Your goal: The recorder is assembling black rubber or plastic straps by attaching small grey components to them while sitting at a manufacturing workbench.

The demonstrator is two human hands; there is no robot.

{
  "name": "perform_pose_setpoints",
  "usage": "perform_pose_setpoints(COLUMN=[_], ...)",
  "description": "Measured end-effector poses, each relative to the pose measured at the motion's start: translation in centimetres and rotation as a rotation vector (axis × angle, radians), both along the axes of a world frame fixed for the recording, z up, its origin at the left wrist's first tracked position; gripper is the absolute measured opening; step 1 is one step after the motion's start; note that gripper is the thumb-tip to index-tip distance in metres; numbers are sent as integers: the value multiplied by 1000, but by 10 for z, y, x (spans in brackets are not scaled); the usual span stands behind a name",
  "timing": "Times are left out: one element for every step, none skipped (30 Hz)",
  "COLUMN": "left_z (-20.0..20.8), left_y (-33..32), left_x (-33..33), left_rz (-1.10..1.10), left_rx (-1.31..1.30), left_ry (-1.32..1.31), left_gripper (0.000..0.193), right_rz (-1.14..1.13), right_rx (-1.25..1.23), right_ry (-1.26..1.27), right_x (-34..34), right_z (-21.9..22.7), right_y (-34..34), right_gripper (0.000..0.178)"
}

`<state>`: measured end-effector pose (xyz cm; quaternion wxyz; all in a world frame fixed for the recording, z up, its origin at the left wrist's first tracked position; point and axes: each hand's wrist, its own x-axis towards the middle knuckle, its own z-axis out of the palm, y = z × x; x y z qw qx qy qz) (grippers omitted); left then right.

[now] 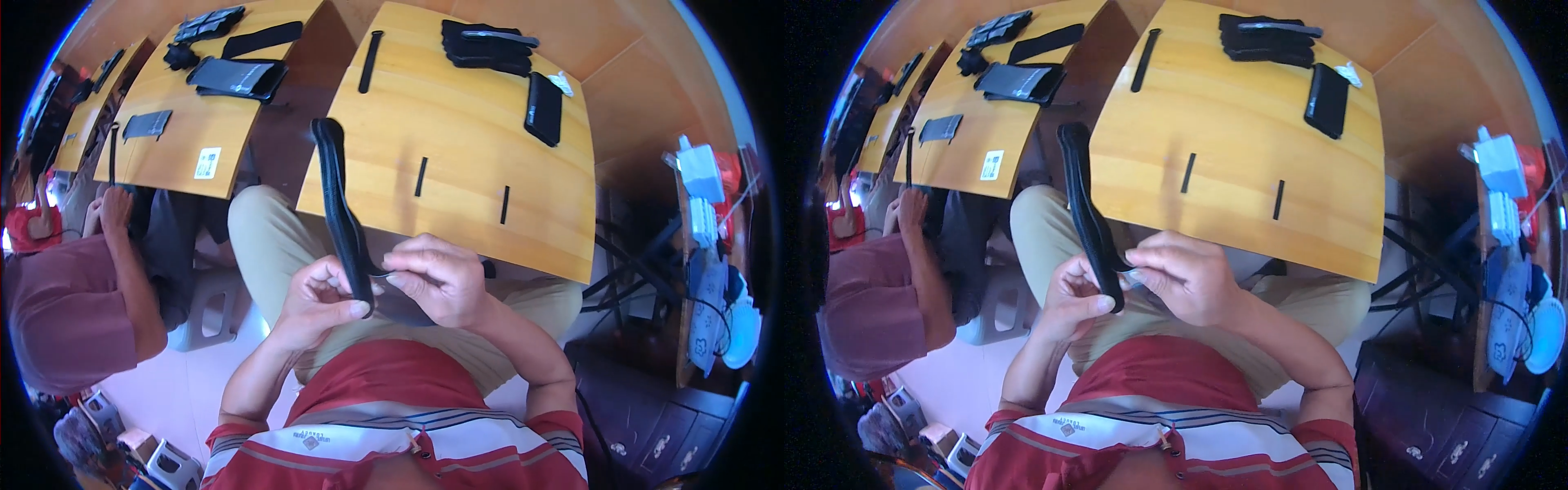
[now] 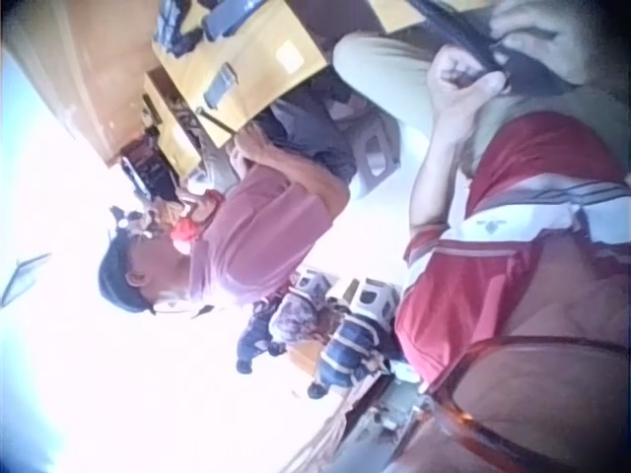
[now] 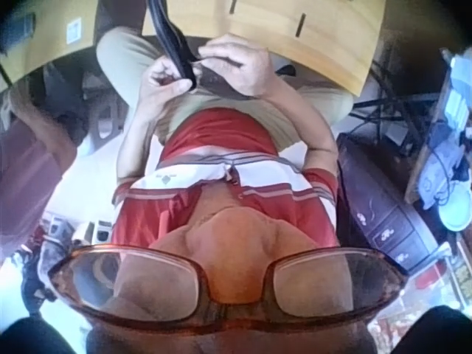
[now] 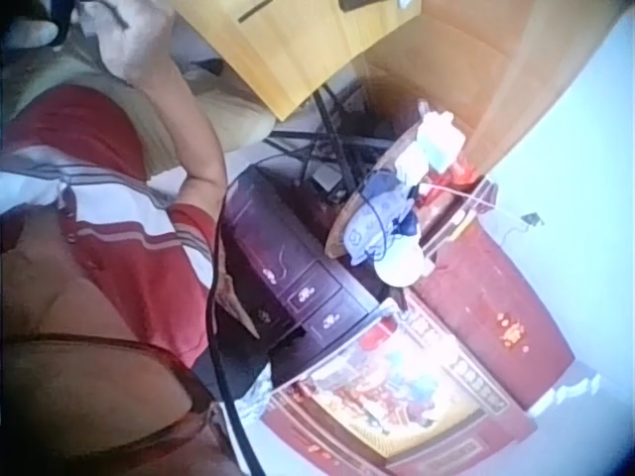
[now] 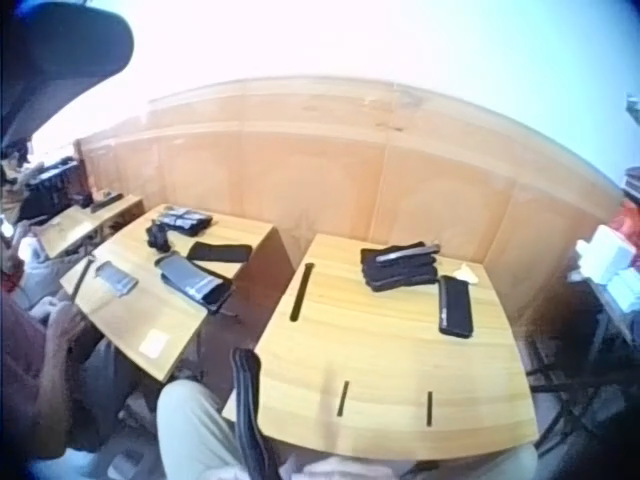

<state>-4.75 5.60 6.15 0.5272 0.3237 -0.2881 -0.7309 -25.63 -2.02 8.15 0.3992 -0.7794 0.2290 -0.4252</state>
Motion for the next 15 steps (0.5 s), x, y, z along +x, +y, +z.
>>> perform_pose_setpoints(left_z=[-1,-1,-2,-4,-7,-9,-6,-6,-6,-7,-10,-10,-10,-11,-11], left_y=[1,2,3,3,4,5,6,7,9,10,12,15,19,20,20], left_x=[1,2,2,3,3,3,5,6,8,9,8,9,10,12,13], left_rz=[-19,-36,-52,-78,-91,-102,-132,-139,-185,-231,-251,-251,-265,-276,-287], left_rx=[-7,0,7,4,-28,-59,-33,-36,-18,0,-43,-43,-18,6,16], left_ry=[14,12,10,32,27,22,2,4,34,65,103,102,120,139,159], left_gripper=[23,23,24,25,25,25,24,24,24,24,26,26,27,28,29], right_rz=[23,63,105,130,118,132,146,134,127,49,-23,-177,-283,-386,-454], right_rx=[214,380,544,542,530,517,505,505,502,463,422,323,272,221,202], right_ry=[-51,-176,-304,-269,-267,-239,-209,-176,-176,-125,-76,-184,-232,-278,-373], right_x=[-2,-1,-1,-3,-3,-3,-2,-1,-3,-7,-8,-7,-10,-17,-25], right_z=[0,-1,-4,-5,-2,2,6,11,13,15,18,24,27,30,36], right_y=[1,1,1,-3,-6,-8,-10,-12,-15,-21,-28,-42,-61,-83,-108], right_gripper=[19,20,21,17,17,14,11,10,10,11,12,13,12,12,12])
